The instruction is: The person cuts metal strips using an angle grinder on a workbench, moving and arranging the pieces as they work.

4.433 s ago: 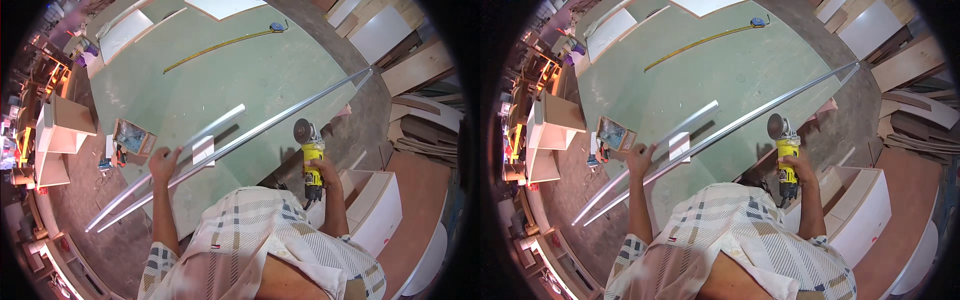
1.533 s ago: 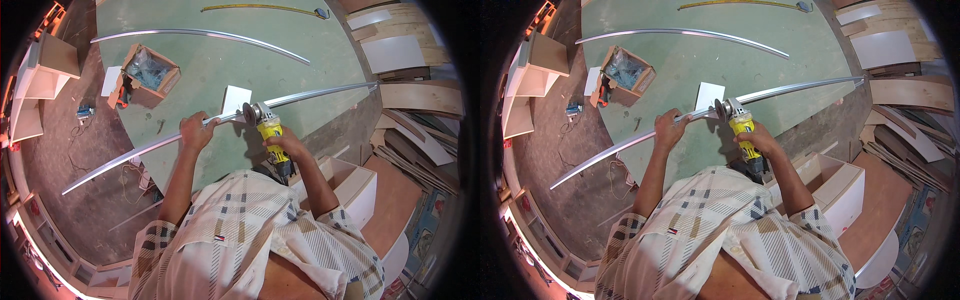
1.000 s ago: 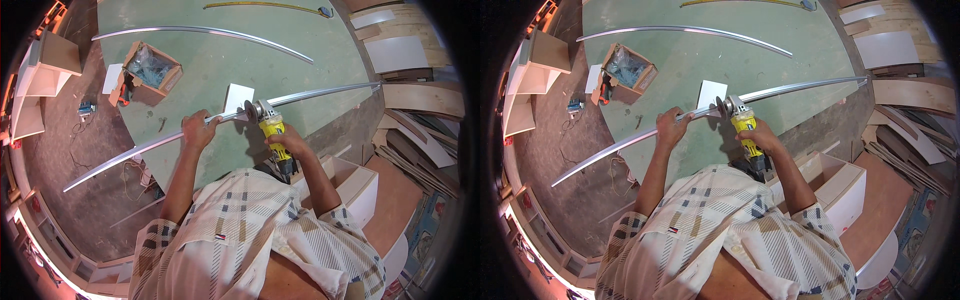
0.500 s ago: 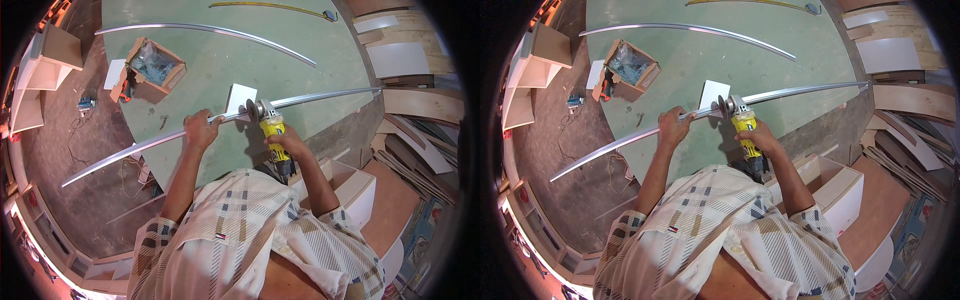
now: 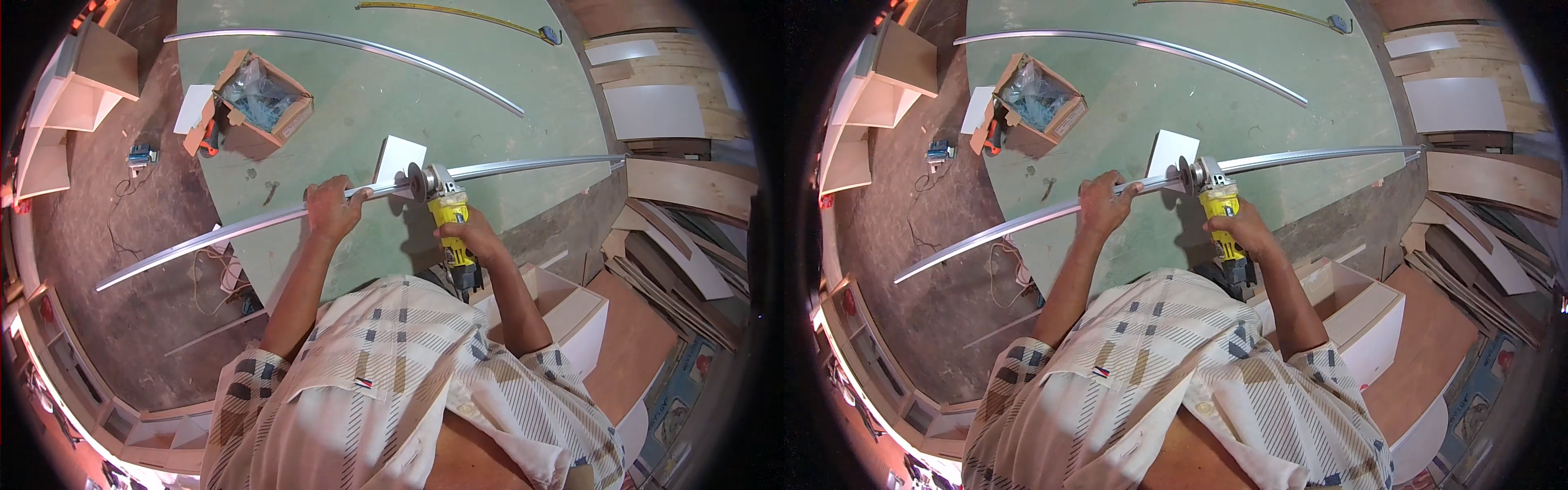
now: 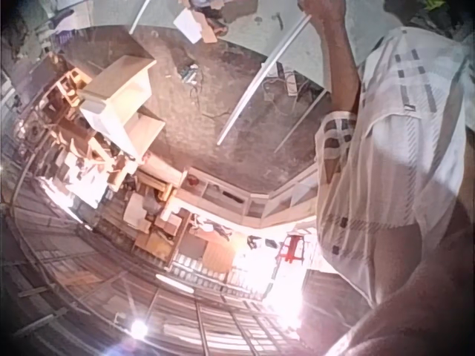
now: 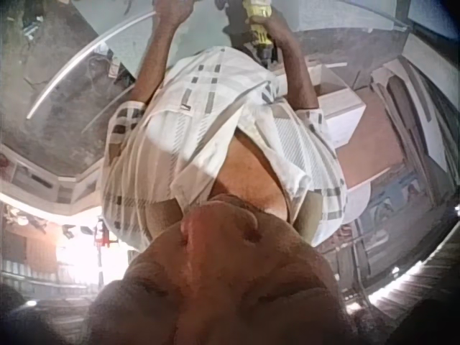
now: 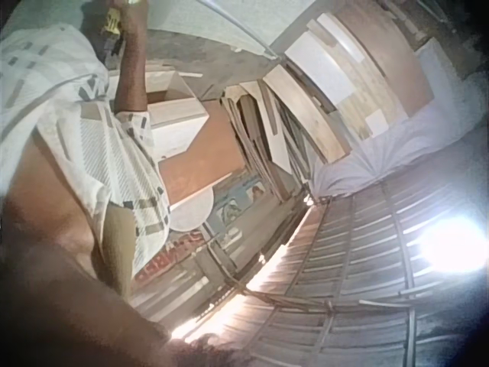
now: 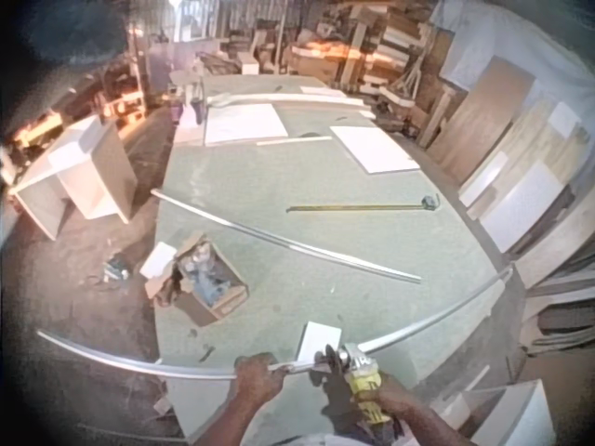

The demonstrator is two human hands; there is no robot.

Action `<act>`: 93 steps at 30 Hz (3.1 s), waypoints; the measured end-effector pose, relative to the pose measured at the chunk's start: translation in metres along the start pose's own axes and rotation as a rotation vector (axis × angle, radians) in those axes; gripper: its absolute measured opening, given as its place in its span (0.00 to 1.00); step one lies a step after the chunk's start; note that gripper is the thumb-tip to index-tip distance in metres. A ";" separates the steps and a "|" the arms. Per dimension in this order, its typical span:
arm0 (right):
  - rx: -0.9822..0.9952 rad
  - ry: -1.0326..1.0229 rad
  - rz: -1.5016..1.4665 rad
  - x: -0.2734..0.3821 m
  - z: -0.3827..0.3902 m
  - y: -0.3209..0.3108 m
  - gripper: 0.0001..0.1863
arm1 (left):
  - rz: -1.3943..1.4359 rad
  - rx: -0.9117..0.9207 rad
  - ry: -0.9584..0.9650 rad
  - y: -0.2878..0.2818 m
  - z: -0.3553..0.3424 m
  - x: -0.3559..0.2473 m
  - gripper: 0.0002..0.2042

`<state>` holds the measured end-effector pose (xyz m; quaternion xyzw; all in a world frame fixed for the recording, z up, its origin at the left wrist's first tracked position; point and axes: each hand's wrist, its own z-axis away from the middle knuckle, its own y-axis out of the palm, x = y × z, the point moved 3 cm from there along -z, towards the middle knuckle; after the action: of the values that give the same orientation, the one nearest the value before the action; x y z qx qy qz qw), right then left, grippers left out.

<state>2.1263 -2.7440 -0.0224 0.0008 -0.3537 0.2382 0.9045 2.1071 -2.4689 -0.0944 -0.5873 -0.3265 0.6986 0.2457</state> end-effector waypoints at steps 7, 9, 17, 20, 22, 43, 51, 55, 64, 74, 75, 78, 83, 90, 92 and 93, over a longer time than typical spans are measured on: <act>-0.030 0.019 0.000 0.009 0.003 0.002 0.25 | -0.014 0.010 -0.017 0.004 0.001 0.002 0.19; -0.022 0.029 -0.001 0.011 0.002 0.003 0.25 | -0.028 0.026 -0.013 0.004 0.001 0.002 0.19; -0.020 0.016 0.005 0.015 0.000 0.004 0.25 | -0.010 0.012 -0.014 0.004 0.002 0.001 0.18; -0.007 0.035 -0.011 0.012 0.000 0.003 0.25 | -0.010 0.026 -0.023 0.004 0.001 0.002 0.18; 0.004 0.037 -0.019 0.009 0.001 0.002 0.25 | -0.008 0.022 -0.010 0.005 0.001 0.003 0.18; -0.010 -0.004 0.011 -0.002 0.002 0.000 0.24 | 0.021 0.022 -0.036 0.007 -0.001 0.005 0.18; -0.007 -0.027 -0.044 0.008 0.001 -0.002 0.21 | 0.050 0.015 -0.028 0.000 -0.003 0.002 0.21; 0.025 -0.077 -0.266 0.014 -0.004 -0.012 0.21 | 0.040 0.031 -0.069 -0.012 -0.008 0.002 0.22; 0.085 -0.418 -0.756 0.015 0.029 -0.092 0.23 | 0.171 0.007 -0.071 -0.076 -0.019 -0.062 0.24; -0.187 -0.474 -0.971 -0.107 0.085 -0.235 0.17 | -0.287 -0.065 0.388 0.042 -0.102 -0.227 0.21; -0.177 -0.461 -0.984 -0.122 0.091 -0.246 0.18 | -0.295 -0.005 0.401 0.062 -0.115 -0.236 0.21; -0.242 -0.406 -1.117 -0.171 0.103 -0.275 0.20 | -0.284 0.107 0.475 0.114 -0.150 -0.260 0.22; -0.306 -0.392 -1.218 -0.226 0.114 -0.304 0.22 | -0.254 0.278 0.498 0.156 -0.203 -0.262 0.21; -0.398 -0.340 -1.292 -0.264 0.123 -0.353 0.20 | -0.316 -0.134 0.623 0.197 -0.159 -0.300 0.25; -0.387 -0.346 -1.304 -0.265 0.120 -0.365 0.20 | -0.251 0.021 0.632 0.216 -0.132 -0.315 0.26; -0.398 -0.347 -1.305 -0.266 0.117 -0.367 0.20 | -0.230 0.075 0.634 0.224 -0.122 -0.321 0.27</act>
<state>2.0405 -3.2039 -0.0439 0.0853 -0.4570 -0.4259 0.7762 2.2966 -2.8305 -0.0613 -0.7251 -0.2721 0.4605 0.4337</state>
